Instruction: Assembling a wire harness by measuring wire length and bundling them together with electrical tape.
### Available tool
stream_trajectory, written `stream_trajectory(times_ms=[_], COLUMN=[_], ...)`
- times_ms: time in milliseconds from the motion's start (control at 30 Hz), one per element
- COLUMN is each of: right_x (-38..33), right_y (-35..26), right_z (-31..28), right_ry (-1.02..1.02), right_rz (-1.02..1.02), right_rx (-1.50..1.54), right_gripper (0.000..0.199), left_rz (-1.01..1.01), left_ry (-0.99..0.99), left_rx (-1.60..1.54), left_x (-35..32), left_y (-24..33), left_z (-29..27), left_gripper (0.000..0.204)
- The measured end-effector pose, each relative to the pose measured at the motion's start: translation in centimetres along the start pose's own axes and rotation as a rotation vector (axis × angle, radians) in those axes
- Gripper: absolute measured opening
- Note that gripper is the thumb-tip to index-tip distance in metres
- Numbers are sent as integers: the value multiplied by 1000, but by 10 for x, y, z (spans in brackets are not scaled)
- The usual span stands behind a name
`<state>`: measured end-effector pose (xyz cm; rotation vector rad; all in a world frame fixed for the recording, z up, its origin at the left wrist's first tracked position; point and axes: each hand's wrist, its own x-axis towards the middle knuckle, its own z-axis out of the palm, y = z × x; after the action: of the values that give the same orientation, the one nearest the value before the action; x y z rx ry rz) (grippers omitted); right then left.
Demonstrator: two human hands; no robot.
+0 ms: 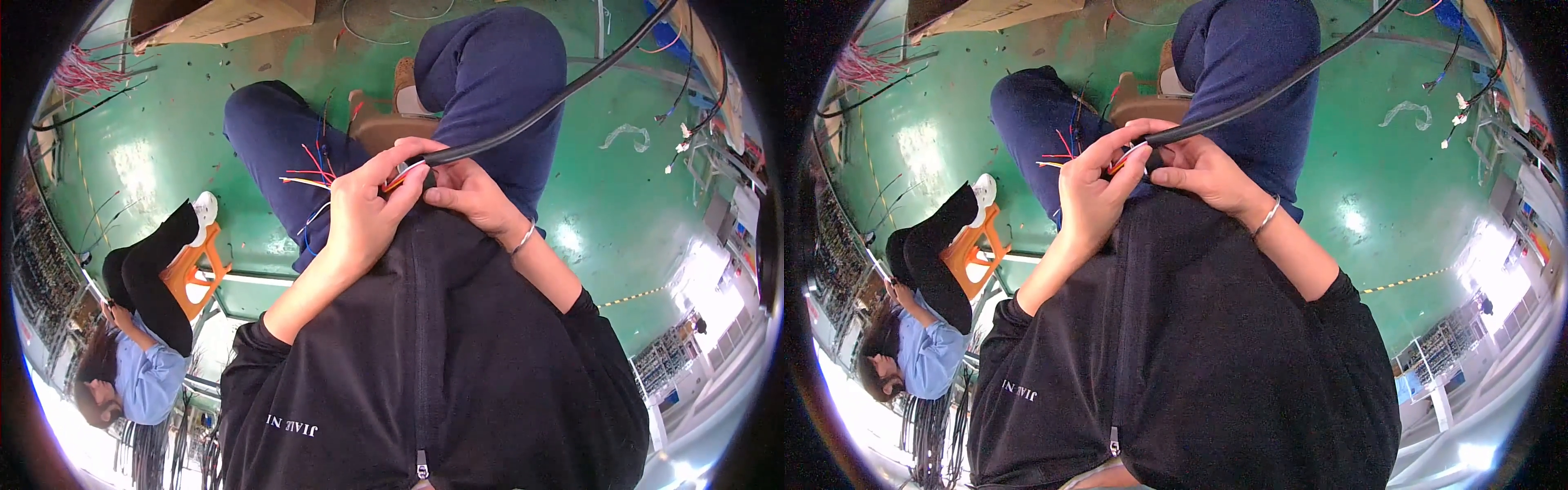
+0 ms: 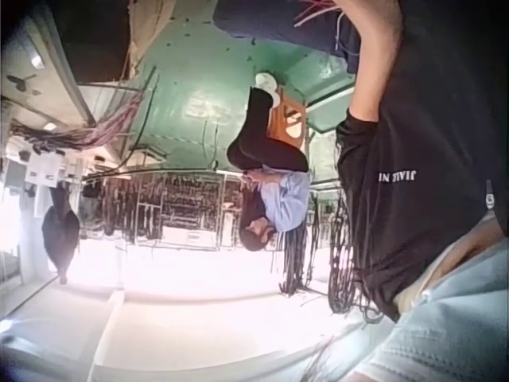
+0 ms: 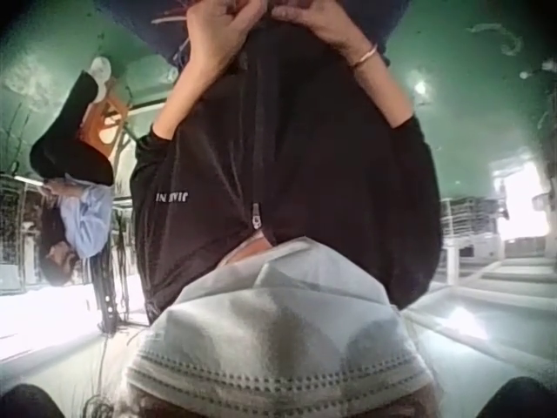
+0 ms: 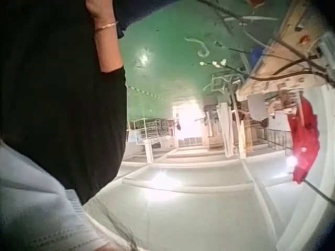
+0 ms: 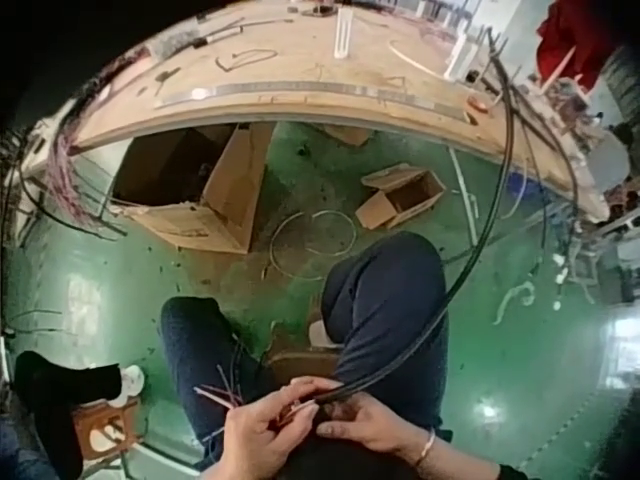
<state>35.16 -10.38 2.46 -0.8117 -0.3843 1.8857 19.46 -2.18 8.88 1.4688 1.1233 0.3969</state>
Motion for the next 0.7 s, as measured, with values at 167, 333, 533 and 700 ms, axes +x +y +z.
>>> stream_trajectory(times_ms=[167, 333, 533, 700], right_x=[-7, -18, -34, -51], right_y=[-2, -14, -17, -20], right_z=[2, 13, 31, 40], right_ry=[11, 77, 117, 194], right_rz=[14, 129, 6, -51], right_rx=[-37, -91, -143, -144], right_gripper=[66, 61, 63, 53], left_rz=[39, 41, 23, 379], left_ry=[14, 13, -11, 104], left_rx=[-72, -81, -221, -69], left_x=[1, 2, 7, -2], left_y=[-8, -18, -24, -42], left_z=[3, 2, 8, 18], left_gripper=[21, 17, 15, 17])
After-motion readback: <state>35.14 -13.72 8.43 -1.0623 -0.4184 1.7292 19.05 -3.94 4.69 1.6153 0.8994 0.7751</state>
